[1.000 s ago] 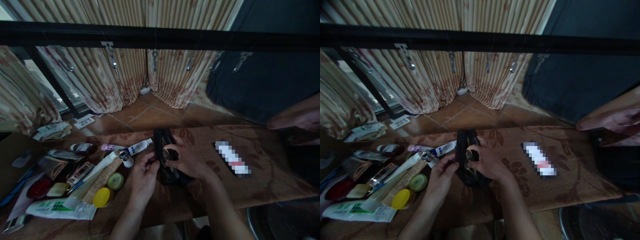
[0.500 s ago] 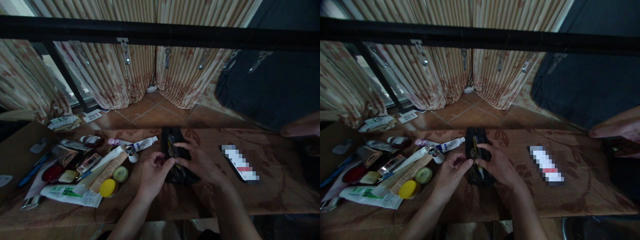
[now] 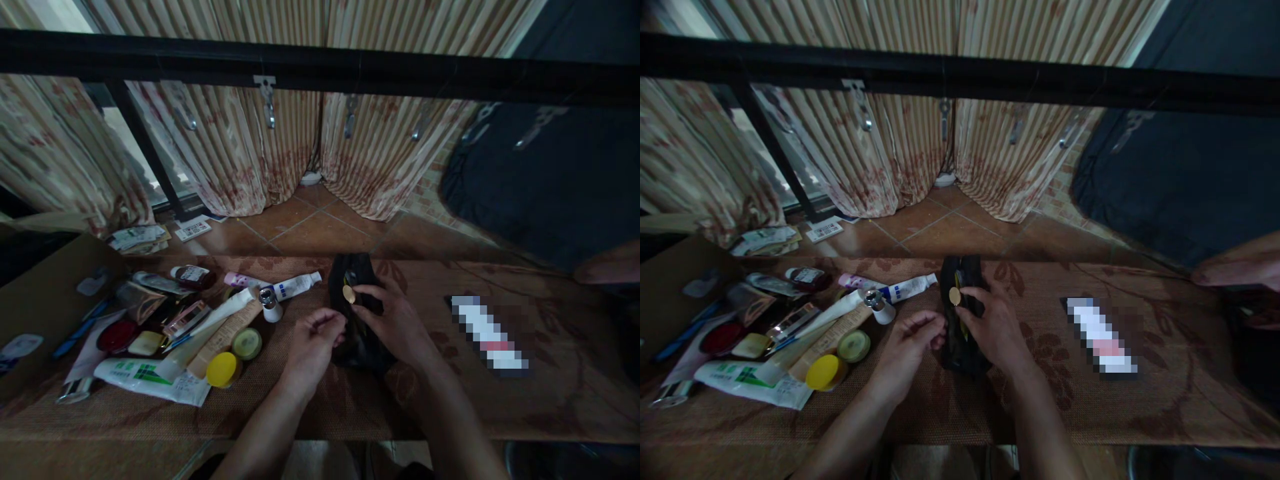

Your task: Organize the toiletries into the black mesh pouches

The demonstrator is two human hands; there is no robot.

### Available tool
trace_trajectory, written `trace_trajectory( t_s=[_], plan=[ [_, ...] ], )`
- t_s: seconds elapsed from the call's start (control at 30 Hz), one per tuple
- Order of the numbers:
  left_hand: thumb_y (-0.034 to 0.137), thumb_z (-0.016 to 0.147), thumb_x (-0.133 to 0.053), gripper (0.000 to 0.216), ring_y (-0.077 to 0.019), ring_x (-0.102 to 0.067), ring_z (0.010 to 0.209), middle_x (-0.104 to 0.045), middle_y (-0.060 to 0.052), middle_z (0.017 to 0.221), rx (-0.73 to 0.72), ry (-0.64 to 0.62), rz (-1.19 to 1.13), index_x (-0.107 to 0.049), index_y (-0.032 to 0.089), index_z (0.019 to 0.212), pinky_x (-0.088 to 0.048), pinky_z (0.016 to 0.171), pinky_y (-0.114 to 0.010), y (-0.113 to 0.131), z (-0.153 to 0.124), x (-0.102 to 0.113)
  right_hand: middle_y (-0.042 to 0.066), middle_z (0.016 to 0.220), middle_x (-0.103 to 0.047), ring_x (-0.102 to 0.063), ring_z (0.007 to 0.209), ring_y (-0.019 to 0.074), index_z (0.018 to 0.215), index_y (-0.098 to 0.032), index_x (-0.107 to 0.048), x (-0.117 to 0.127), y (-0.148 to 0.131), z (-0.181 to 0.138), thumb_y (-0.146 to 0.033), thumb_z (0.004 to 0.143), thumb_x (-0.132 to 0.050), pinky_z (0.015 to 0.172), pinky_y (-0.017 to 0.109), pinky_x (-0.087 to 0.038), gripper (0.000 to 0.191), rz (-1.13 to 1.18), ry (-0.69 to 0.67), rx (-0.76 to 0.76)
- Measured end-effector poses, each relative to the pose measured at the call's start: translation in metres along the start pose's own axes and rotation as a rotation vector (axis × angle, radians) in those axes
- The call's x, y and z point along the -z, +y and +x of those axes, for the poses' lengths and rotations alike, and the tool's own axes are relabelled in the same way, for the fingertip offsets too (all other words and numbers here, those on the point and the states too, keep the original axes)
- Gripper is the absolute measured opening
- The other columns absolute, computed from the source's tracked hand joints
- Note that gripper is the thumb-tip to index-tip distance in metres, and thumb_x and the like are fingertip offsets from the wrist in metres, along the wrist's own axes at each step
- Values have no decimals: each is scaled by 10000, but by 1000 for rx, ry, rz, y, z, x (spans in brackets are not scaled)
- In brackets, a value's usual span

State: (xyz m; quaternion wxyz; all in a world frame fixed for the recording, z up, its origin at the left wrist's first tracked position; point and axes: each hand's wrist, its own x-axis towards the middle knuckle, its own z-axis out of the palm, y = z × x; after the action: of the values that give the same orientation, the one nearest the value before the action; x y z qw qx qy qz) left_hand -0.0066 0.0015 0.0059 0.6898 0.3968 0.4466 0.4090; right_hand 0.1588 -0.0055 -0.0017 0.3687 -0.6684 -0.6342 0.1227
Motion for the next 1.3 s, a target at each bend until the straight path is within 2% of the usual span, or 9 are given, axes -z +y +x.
trace_trajectory(
  t_s=[0.17,0.33,0.47,0.63,0.9,0.97,1.07,1.17,1.3],
  plan=[
    [402,746,-712,271,-106,-556,660,-624,5,732,-99,46,28,-630,149,795,-428,628,-211,-1,0,-2,139,1335,-546,-568,1203,294,1041,-219,-729,1,-5,0,-394,830,-658,1001,446,-450,283,-61,57,-52],
    [228,712,-710,240,-154,-613,773,-681,-33,877,-155,-86,201,-658,151,933,-475,691,-247,-5,0,-2,129,1245,-577,-606,1116,295,916,-203,-732,-3,-12,1,-424,820,-663,954,430,-466,250,-133,36,-86],
    [141,717,-624,200,-142,-598,736,-696,-21,821,-129,-166,167,-713,148,897,-454,686,-238,-6,1,2,116,1116,-605,-640,1002,283,896,-202,-731,-3,-13,1,-386,860,-615,875,418,-488,221,-169,60,-135],
    [182,698,-669,276,-126,-556,683,-686,-8,761,-48,-106,146,-754,143,957,-422,660,-231,-5,2,4,121,1144,-615,-627,1044,280,948,-202,-748,0,-8,0,-363,867,-609,890,408,-478,227,-136,119,-82],
    [95,601,-609,249,-125,-549,690,-668,4,714,-32,-64,44,-750,158,797,-399,658,-224,1,2,7,109,1041,-667,-596,1030,308,764,-200,-740,14,-23,-4,-332,849,-639,900,431,-446,186,-320,205,-8],
    [92,586,-605,267,-129,-548,703,-667,2,725,-33,-51,25,-739,153,808,-399,668,-229,1,3,8,93,956,-691,-633,949,282,809,-202,-729,15,-32,-6,-305,875,-599,843,392,-461,178,-282,169,-16],
    [100,580,-610,277,-133,-537,708,-658,3,725,-40,-52,25,-725,151,826,-392,672,-235,0,3,8,83,841,-720,-680,769,258,925,-198,-699,13,-47,-11,-275,935,-488,715,361,-463,225,-235,-48,-103],
    [104,582,-614,246,-131,-533,714,-649,12,724,-44,-75,25,-709,161,802,-391,681,-234,0,2,9,109,855,-728,-693,800,278,1041,-171,-648,9,-56,-13,-267,954,-434,714,371,-457,250,-205,-205,-185],
    [119,588,-649,231,-127,-546,738,-652,16,747,-48,-74,4,-700,163,809,-410,704,-227,5,-1,8,70,875,-726,-690,798,226,1121,-179,-577,6,-52,-13,-279,903,-528,718,331,-472,244,102,-188,-192]
  ],
)
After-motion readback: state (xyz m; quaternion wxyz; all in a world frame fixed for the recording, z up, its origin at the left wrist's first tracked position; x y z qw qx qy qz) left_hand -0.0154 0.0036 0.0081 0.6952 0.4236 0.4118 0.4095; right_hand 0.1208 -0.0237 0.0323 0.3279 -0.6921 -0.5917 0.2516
